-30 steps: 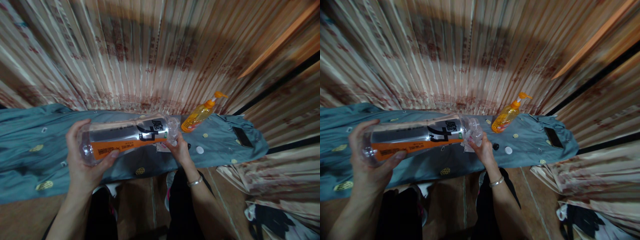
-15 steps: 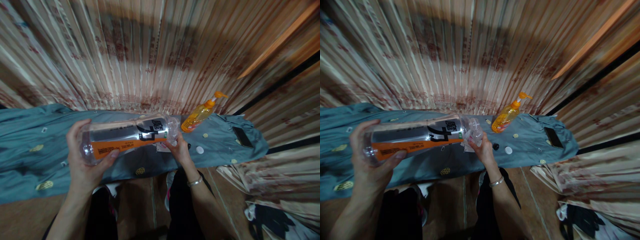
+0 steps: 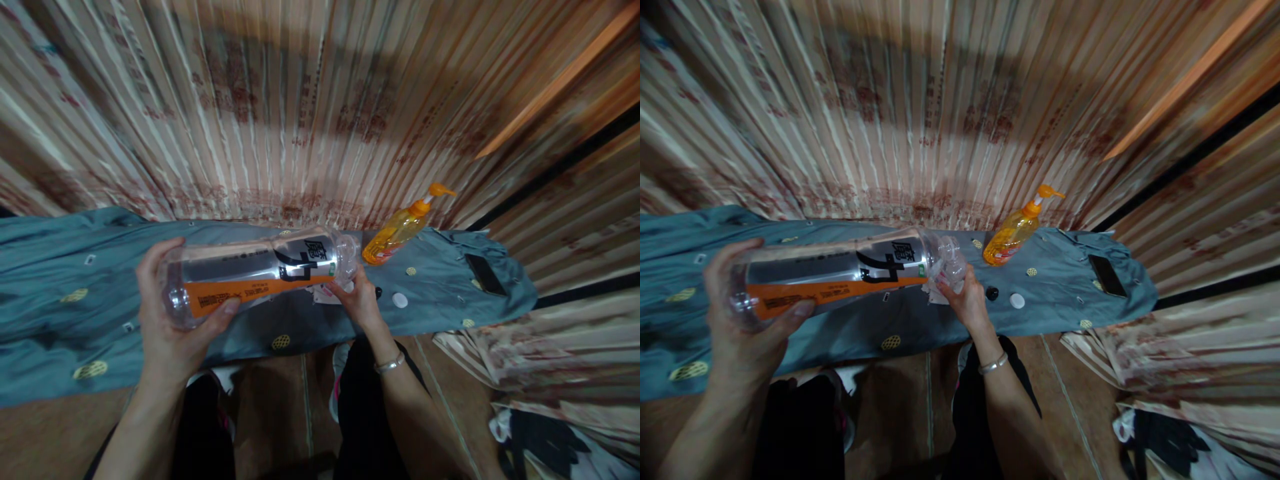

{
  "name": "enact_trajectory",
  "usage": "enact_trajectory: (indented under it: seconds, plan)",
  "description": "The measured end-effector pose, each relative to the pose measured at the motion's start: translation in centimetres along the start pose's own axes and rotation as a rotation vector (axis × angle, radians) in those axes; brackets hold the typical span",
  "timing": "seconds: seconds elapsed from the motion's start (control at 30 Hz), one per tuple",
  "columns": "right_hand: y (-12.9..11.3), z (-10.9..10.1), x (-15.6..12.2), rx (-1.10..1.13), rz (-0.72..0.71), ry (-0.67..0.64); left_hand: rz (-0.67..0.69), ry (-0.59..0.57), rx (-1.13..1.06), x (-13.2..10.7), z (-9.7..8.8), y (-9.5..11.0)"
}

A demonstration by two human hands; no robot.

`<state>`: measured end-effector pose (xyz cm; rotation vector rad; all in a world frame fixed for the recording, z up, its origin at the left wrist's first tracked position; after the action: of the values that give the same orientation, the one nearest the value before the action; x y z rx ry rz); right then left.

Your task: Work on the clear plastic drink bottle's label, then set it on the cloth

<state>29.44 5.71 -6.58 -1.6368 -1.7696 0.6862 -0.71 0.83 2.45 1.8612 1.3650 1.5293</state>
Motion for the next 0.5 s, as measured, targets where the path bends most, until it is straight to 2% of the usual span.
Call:
enact_trajectory:
  seconds: [0.5]
  plan:
    - [-0.35, -0.06, -0.14, -0.021, -0.014, -0.001, 0.011, -0.002, -0.001, 0.06, 0.06, 0.05]
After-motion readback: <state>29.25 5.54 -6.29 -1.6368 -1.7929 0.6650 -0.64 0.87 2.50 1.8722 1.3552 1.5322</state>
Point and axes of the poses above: each hand's wrist, its own x-axis towards the middle knuckle, its own z-axis out of the palm, y = z × x, the point moved 3 cm from there along x, towards the middle knuckle, and after that the axes turned 15 degrees about -y, right-handed, at the moved point
